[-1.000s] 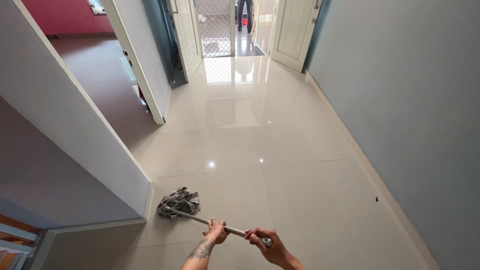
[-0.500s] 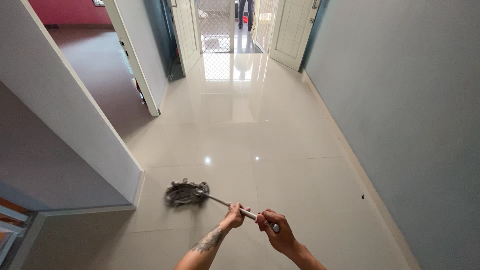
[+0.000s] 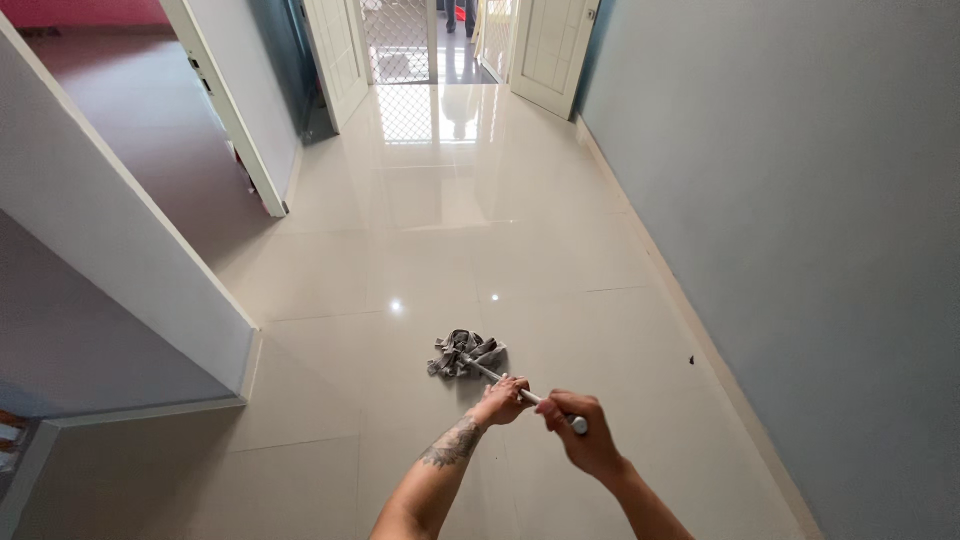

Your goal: The person mops the floor in a hallway using a mop, moving the mop head back and forth across the tiles.

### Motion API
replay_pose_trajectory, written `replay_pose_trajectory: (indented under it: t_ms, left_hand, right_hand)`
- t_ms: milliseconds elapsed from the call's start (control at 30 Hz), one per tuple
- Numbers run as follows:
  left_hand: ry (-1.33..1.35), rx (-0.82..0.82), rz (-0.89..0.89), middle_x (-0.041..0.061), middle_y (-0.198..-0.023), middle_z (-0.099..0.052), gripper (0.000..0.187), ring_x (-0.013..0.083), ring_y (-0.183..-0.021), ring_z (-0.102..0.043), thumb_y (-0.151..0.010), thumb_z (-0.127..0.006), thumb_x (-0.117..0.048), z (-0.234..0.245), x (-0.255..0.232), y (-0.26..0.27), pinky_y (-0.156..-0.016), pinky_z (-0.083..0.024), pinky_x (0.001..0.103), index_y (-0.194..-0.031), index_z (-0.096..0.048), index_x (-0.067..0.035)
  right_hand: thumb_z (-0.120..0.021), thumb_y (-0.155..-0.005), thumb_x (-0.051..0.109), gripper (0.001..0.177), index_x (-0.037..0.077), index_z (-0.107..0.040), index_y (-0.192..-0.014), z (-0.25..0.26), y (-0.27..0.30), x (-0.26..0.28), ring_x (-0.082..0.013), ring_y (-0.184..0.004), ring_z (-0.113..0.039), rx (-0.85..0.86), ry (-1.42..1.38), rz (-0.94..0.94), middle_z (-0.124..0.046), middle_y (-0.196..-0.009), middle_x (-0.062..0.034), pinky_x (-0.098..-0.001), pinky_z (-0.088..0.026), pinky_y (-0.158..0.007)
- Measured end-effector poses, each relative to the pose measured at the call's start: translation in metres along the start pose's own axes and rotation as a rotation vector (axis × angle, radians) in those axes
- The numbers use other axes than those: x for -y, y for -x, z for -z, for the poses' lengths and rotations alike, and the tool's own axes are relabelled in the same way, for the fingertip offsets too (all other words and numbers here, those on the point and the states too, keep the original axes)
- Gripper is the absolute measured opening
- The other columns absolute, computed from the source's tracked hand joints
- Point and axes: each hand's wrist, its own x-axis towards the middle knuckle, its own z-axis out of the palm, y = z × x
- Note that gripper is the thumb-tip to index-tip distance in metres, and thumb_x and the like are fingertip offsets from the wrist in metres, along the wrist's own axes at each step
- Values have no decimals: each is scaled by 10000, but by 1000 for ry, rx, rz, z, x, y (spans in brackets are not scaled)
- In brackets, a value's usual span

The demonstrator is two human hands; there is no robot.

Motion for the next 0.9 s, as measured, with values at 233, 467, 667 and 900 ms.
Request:
replay_pose_trajectory:
  t_ms: [233,467,667,900]
  left_hand:
    - [74,-20,143,89,-1217,-609,394,302,-1182,-592,-985,-581,-528,36,64,45,-994,-465,476,-1153,-631,-175]
    - [39,-164,282,139,-1191,-667,355,343,-1175,-608,-997,-614,-456,106,179,116,-977,-498,490,-1160,-645,-143]
    - [23,-189,395,111,-1084,-745,265,324,-1064,-695,-972,-642,-387,131,216,157,-934,-543,475,-1111,-728,-178]
    - [-37,-197,274,110,-1061,-745,203,334,-1046,-690,-949,-672,-317,81,165,134,-925,-543,483,-1040,-783,-174]
  right_hand:
    - [-565,-1048,304,484,22,-636,-661,-36,-33,-34,-106,-509,-494,-114,-191,-109,-589,-570,-33,-277,-433,-485]
    - [-589,-1031,196,401,19,-642,-675,-161,-98,-65,-119,-623,-601,-78,-534,-212,-629,-630,-68,-273,-449,-550]
    - [-604,-991,166,338,21,-654,-689,-225,-108,-47,-127,-598,-612,5,-491,-262,-664,-636,-67,-277,-502,-591]
    - [-606,-966,138,363,-13,-664,-640,-166,-59,-11,-106,-551,-516,-129,-428,-347,-656,-614,-64,-275,-401,-519]
